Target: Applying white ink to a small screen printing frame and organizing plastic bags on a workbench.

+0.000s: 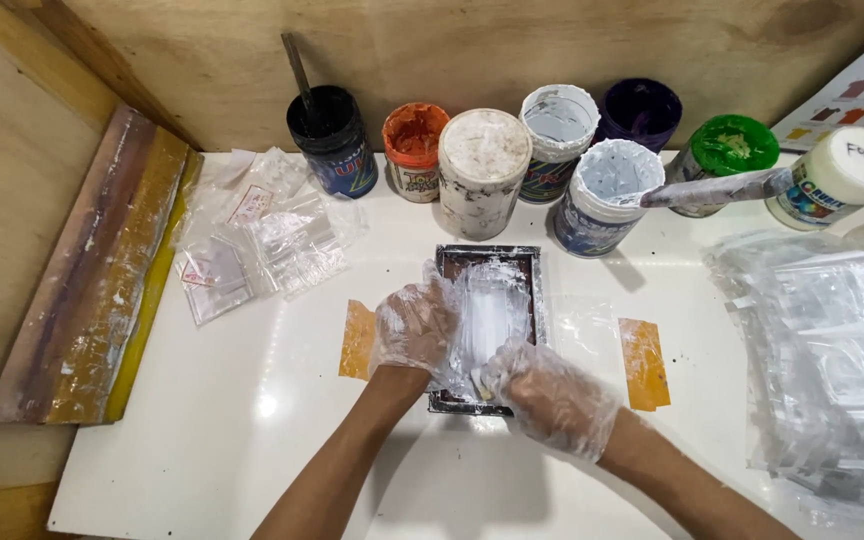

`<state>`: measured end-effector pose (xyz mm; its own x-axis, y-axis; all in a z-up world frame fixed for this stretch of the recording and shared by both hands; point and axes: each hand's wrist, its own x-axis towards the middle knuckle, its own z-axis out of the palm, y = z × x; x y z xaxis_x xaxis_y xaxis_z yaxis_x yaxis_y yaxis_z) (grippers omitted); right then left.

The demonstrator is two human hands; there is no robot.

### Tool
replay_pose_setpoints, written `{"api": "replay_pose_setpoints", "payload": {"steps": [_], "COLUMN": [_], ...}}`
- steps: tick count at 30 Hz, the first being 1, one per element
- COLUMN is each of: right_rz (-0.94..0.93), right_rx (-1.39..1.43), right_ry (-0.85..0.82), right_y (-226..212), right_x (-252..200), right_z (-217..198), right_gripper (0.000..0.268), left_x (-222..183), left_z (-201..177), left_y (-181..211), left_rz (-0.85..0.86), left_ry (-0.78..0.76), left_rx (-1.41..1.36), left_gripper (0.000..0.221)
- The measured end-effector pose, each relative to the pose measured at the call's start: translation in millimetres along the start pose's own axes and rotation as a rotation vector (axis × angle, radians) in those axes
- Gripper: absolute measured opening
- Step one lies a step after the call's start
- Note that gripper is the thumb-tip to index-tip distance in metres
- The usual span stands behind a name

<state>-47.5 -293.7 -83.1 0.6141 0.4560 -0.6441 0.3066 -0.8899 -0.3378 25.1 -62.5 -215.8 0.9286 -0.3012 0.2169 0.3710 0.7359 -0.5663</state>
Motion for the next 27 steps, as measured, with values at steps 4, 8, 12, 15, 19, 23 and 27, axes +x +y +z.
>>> {"api": "replay_pose_setpoints", "payload": {"steps": [4, 8, 12, 15, 19, 23, 27], "right_rz": [-1.206, -1.281, 0.037, 0.041, -0.204, -0.150, -0.191], "right_rx": [1.527, 1.232, 0.995, 1.175, 2.043, 2.188, 2.222], "right_ry": [-0.308, 0.345, 0.798, 0.965, 0.969, 0.902, 0.994], "right_y": [-39.0, -26.1, -54.1, -40.8, -45.1, -28.2, -21.7], "right_x": [-64.6, -65.3, -86.9, -57.7, -44.1, -23.5, -16.5], "right_z": [-103.0, -138.5, -180.7, -160.0, -150.8, -150.0, -143.4], "right_gripper": [0.026, 0.041, 0.016, 0.009, 0.003, 0.007, 0.008], "left_x": [-3.2, -4.5, -1.9, 0.2, 1.2, 6.3, 8.2], "left_z": [16.0, 27.3, 49.3, 67.4, 91.8, 116.0, 141.5], "left_y": [-7.2, -17.9, -33.1, -45.3, -62.1, -79.3, -94.0], "left_rz": [-0.264, -0.097, -0.083, -0.040, 0.014, 0.075, 0.110], "left_ry": [-0.017, 0.021, 0.019, 0.006, -0.017, -0.037, -0.050], "left_rx": [-0.417, -0.022, -0.136, -0.303, -0.545, -0.791, -0.954], "left_gripper": [0.078, 0.095, 0.090, 0.081, 0.069, 0.056, 0.048]}}
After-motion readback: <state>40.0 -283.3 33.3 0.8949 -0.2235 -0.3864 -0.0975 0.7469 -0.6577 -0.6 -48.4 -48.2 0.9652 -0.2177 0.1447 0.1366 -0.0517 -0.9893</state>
